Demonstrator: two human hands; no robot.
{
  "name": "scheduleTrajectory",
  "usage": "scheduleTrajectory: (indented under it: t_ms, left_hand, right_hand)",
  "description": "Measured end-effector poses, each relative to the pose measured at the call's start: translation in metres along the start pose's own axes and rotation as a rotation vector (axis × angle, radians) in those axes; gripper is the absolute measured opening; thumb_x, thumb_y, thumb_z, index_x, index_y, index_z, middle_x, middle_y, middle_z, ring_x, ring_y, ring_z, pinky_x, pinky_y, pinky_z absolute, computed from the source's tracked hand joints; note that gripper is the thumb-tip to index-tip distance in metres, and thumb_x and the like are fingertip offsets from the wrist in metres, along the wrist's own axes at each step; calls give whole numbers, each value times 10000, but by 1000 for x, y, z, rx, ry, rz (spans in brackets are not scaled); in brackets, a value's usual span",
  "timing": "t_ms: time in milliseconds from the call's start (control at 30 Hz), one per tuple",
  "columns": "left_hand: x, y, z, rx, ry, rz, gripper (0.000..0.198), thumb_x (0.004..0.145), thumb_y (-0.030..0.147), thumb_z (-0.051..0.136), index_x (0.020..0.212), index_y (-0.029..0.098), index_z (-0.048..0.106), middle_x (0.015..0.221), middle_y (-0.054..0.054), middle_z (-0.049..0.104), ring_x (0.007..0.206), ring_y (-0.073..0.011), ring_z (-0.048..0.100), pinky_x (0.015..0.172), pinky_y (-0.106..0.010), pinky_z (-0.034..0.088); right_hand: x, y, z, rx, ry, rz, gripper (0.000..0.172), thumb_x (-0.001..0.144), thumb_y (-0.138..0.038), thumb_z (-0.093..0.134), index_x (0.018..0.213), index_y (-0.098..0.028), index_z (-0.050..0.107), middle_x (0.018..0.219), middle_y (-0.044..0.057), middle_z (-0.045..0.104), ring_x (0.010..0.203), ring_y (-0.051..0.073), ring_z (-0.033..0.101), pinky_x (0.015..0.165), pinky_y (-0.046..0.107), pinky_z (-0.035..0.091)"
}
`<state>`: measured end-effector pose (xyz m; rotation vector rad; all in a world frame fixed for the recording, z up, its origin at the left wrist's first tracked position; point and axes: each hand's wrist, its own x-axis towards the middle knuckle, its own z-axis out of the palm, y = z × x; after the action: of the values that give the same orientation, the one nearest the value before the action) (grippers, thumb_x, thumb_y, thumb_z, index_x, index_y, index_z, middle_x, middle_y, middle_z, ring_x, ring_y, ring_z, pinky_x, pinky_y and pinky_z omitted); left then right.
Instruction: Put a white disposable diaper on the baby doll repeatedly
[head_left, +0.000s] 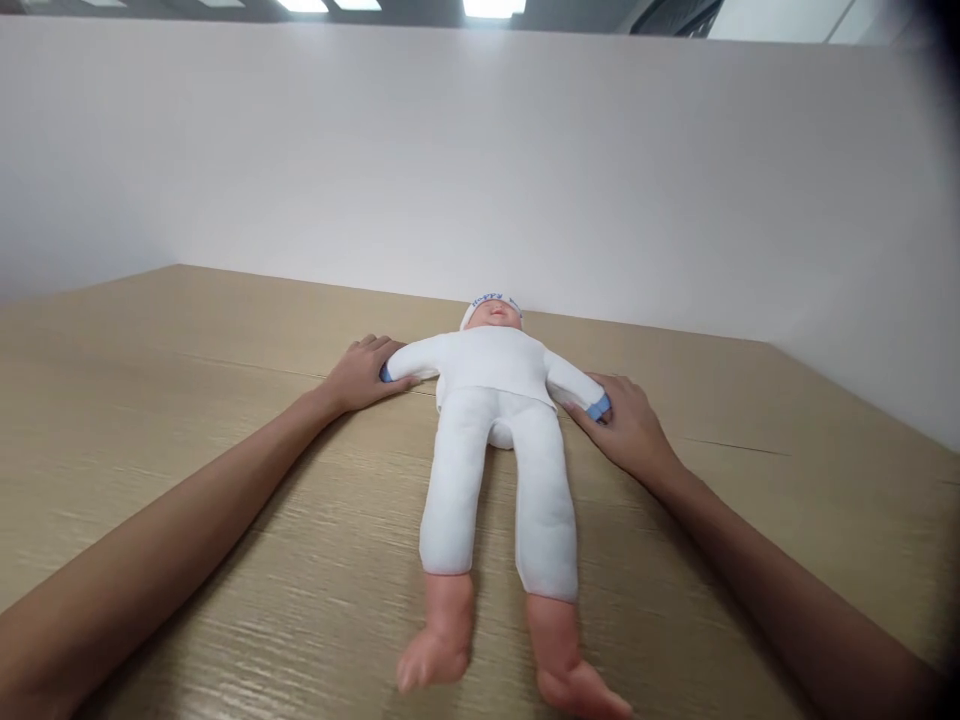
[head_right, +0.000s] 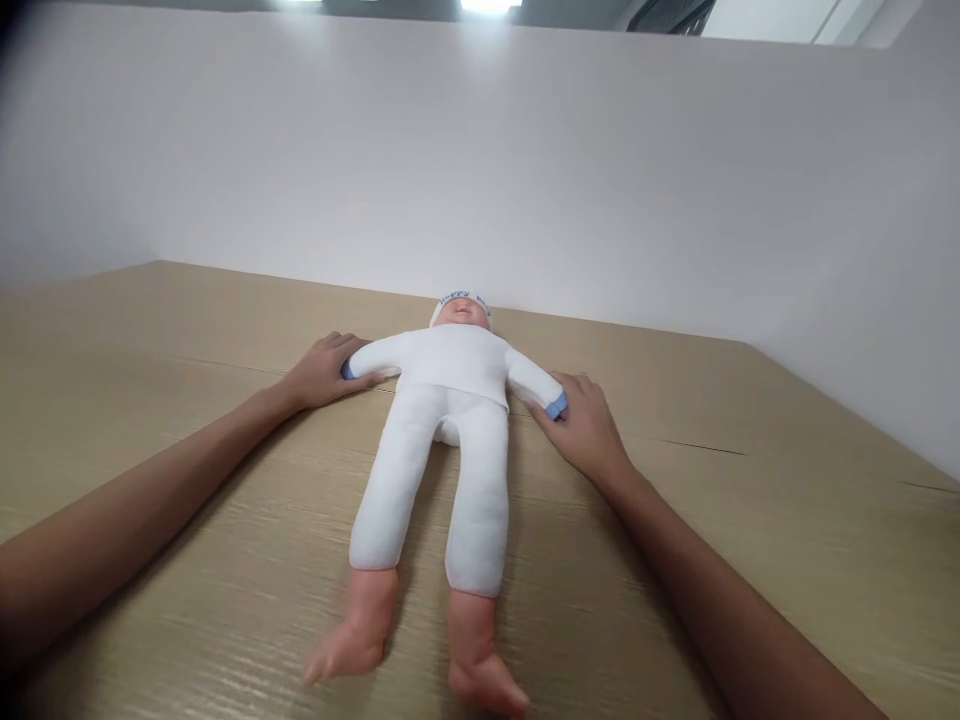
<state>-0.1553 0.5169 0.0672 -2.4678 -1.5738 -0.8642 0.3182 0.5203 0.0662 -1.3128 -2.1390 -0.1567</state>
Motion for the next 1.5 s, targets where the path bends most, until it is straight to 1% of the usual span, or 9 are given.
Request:
scheduleTrajectory:
  t_ms: [100,233,400,567,733,900,1200,1400,1500]
  left_hand:
    - [-12,-15,-11,-70,-34,51,688,978,737,653,1487,275,640,1341,-88,745,1203,-329,647,1081,-493,480]
    - [-22,-29,-17,-128,-9,32,698,937,736,722,1454,270,658,1375,-87,743,1232,-325,654,1112,-484,481]
    - [-25,-26,-17,-141,13,-12,682,923,746,727,1391,252,689,1308,-92,761,1202,-333,661,1060,-482,518]
    - [-40,-20,-26,-107,36,-46,608,965,693,681,1378,248,692,1226,-96,768,1167,-339,669,1034,-498,532]
    - [-56,-20,-36,-102,68,-78,527,1019,691,608,1274,250,742,1258,-91,791,1157,-325,681,1039,-486,539]
    - [-56,-24,-36,-85,34,-145,612,1032,763,511,1181,239,791,1166,-118,817,1124,-332,696,1003,-478,558]
    - [-55,-32,-28,-44,-13,-184,622,1028,743,466,1240,252,783,1216,-112,816,1096,-306,707,1018,-451,537]
    - [-67,-23,-25,78,10,-321,562,1032,692,444,1156,270,794,1317,-142,776,1251,-404,635,1110,-594,408]
    - [-76,-16,-27,111,37,-380,543,1039,658,447,1253,269,761,1405,-162,733,1318,-433,595,1128,-619,385]
  right_hand:
    - [-15,12,-8,-4,21,-11,664,1020,-730,562,1407,-199,663,1310,173,739,1182,391,661,1044,541,512]
    - [-22,27,-10,13,-5,36,593,1034,-702,553,1355,-234,725,1280,149,756,1193,390,667,1056,556,523]
    - [-21,30,-6,-25,-14,79,600,1055,-603,543,1483,-211,696,1326,160,736,1227,375,657,1095,552,526]
    - [-39,25,-14,-52,-4,117,675,1047,-534,540,1568,-110,603,1433,200,697,1330,384,626,1172,567,495]
    - [-56,20,-30,-18,63,145,593,1026,-552,580,1450,-154,698,1416,172,722,1312,388,657,1165,583,512]
    - [-54,17,-36,49,61,189,450,1064,-523,558,1244,-208,825,1306,131,795,1228,375,718,1090,582,561]
    - [-52,23,-30,10,37,189,372,1074,-415,593,1257,-203,837,1276,132,809,1171,330,741,1039,515,588]
    - [-53,12,-32,-63,32,183,384,1046,-315,578,1310,-150,803,1328,157,774,1212,336,683,1097,506,546]
    - [-60,2,-34,-115,68,219,486,1022,-330,595,1437,-107,716,1414,212,698,1315,380,606,1139,543,510]
